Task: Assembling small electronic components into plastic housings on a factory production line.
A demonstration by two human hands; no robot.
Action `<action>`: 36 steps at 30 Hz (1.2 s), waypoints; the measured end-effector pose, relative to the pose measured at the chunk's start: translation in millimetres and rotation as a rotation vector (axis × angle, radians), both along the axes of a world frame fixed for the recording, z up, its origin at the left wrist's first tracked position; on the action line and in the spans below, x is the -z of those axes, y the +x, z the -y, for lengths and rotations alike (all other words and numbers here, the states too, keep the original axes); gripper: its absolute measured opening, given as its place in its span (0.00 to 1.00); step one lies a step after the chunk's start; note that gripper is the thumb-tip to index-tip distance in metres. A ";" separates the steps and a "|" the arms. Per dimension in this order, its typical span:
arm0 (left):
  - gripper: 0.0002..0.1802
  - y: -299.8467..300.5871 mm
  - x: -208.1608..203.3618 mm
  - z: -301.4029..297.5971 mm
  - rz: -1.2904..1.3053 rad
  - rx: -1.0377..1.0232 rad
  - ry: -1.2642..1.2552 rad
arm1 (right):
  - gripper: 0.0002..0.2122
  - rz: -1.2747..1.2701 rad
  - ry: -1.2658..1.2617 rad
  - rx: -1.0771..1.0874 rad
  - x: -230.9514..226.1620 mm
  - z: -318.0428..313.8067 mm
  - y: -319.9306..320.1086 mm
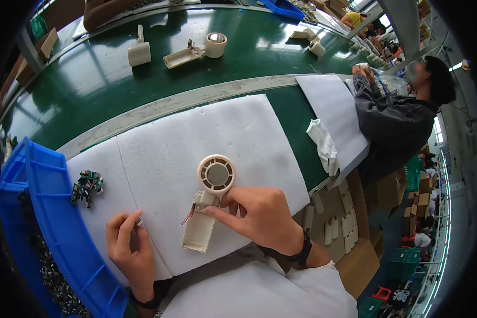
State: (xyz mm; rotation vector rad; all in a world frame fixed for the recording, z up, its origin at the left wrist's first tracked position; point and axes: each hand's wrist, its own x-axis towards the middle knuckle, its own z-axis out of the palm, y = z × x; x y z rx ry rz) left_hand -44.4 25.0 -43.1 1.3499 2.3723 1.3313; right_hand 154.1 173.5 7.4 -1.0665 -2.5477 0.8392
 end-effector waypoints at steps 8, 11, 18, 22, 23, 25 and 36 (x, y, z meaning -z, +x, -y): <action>0.16 2.6 11.3 -0.8 -0.108 -0.066 0.078 | 0.11 -0.084 0.038 -0.124 -4.6 7.1 -24.1; 0.16 4.4 11.6 0.7 -0.071 0.032 0.175 | 0.10 -0.059 0.185 -0.186 2.0 9.0 -25.4; 0.17 17.8 -4.0 2.7 0.148 0.343 0.244 | 0.15 -0.057 0.344 -0.347 9.6 0.8 -22.7; 0.19 21.4 -16.7 14.2 0.276 0.518 0.212 | 0.16 -0.116 0.277 -0.387 5.3 -0.7 -15.0; 0.19 21.7 -17.9 15.8 0.346 0.570 0.185 | 0.16 -0.142 0.232 -0.395 4.5 -0.9 -12.8; 0.19 21.0 -14.4 14.5 0.422 0.657 0.170 | 0.16 -0.145 0.201 -0.439 4.3 -2.4 -6.6; 0.19 8.1 -8.1 12.9 0.611 0.905 0.090 | 0.14 -0.229 0.208 -0.442 10.3 4.0 -11.5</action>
